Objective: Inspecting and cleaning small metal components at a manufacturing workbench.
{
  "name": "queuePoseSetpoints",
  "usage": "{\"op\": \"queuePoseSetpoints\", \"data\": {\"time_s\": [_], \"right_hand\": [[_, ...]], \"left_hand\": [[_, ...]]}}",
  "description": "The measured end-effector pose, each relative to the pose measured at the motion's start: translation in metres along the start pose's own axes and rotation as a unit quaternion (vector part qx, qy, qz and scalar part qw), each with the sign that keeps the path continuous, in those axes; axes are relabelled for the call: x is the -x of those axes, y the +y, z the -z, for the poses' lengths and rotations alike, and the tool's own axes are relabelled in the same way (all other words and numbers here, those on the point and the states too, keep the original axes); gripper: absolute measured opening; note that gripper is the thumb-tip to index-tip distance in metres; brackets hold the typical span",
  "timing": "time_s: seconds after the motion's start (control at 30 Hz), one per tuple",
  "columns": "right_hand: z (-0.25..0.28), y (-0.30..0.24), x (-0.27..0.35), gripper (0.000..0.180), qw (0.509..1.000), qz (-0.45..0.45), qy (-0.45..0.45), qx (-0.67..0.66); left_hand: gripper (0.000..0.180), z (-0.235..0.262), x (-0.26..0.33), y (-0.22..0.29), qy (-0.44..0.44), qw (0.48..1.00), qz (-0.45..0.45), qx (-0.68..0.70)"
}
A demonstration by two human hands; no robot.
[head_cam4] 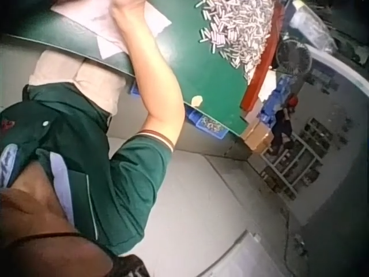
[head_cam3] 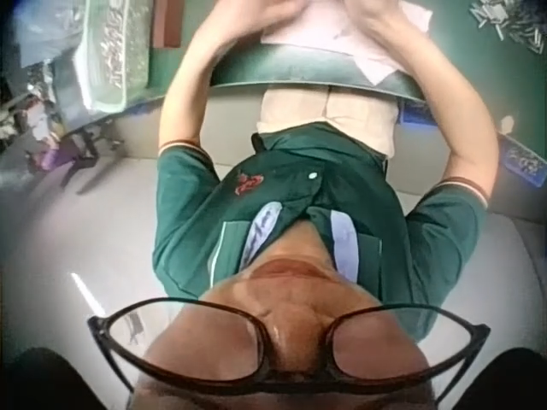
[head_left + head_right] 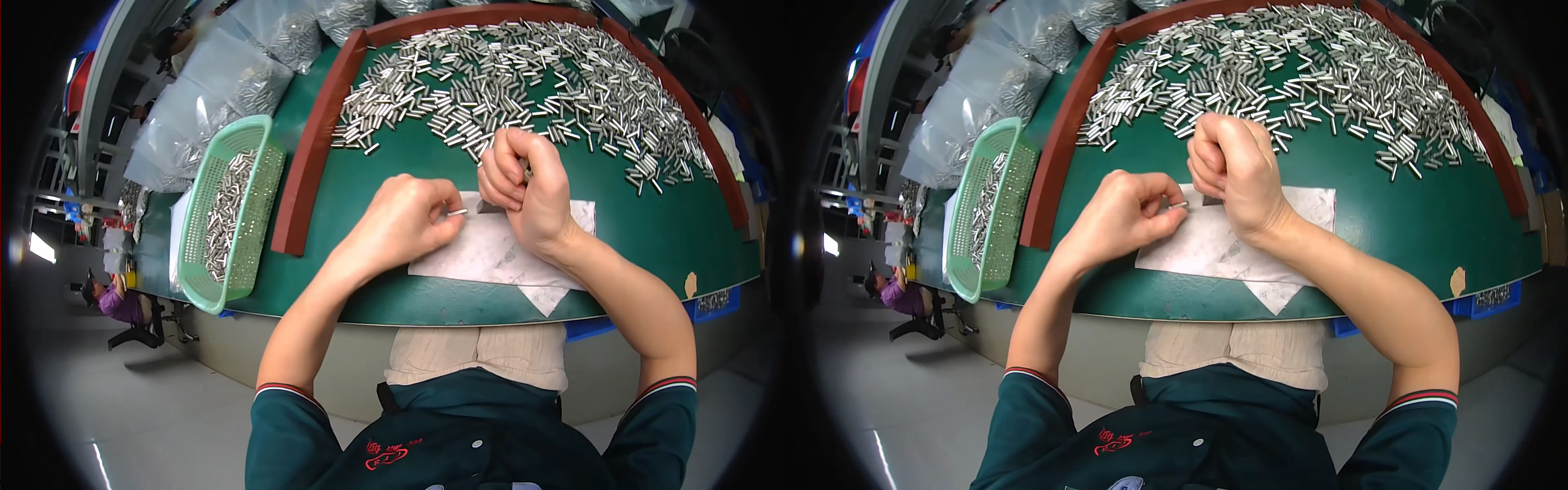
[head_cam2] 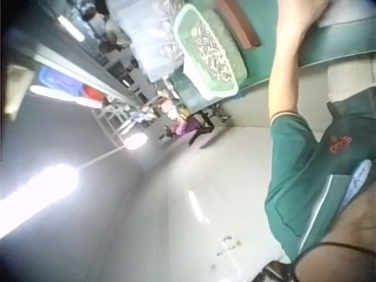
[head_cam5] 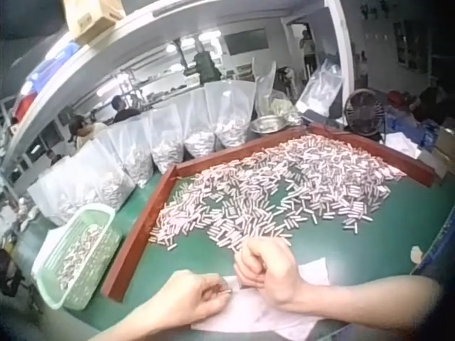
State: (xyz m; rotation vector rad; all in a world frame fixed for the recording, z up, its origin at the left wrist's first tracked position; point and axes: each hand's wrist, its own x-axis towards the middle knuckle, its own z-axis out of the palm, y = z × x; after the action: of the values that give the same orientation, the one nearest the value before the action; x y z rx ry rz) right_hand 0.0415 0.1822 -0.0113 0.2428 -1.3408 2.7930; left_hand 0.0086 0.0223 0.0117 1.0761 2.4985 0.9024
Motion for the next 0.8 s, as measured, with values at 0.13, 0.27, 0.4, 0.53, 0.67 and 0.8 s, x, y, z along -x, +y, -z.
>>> {"op": "queuePoseSetpoints", "data": {"time_s": [0.13, 0.27, 0.4, 0.53, 0.67, 0.8], "right_hand": [[-0.004, -0.002, -0.003, 0.032, 1.000, -0.011, 0.006, 0.018], [-0.002, 0.000, -0.003, 0.034, 0.999, -0.014, 0.026, 0.016], [-0.003, 0.000, 0.001, 0.036, 1.000, 0.008, 0.028, -0.005], [-0.005, -0.001, 0.005, 0.032, 0.998, 0.025, 0.008, -0.058], [-0.004, 0.002, 0.005, 0.033, 0.998, 0.014, 0.013, -0.062], [-0.002, 0.003, 0.005, 0.033, 0.997, 0.007, 0.007, -0.074]], "left_hand": [[0.012, -0.008, 0.002, 0.003, 0.023, 0.999, 0.032, -0.020], [0.014, -0.012, 0.004, -0.002, 0.065, 0.997, 0.014, -0.033], [0.013, -0.018, 0.005, -0.006, 0.073, 0.995, 0.001, -0.067], [0.010, -0.022, 0.009, -0.006, 0.111, 0.990, -0.031, -0.076], [0.009, -0.021, 0.009, -0.005, 0.103, 0.994, 0.002, -0.040], [0.010, -0.021, 0.008, -0.005, 0.099, 0.995, 0.008, -0.030]]}}
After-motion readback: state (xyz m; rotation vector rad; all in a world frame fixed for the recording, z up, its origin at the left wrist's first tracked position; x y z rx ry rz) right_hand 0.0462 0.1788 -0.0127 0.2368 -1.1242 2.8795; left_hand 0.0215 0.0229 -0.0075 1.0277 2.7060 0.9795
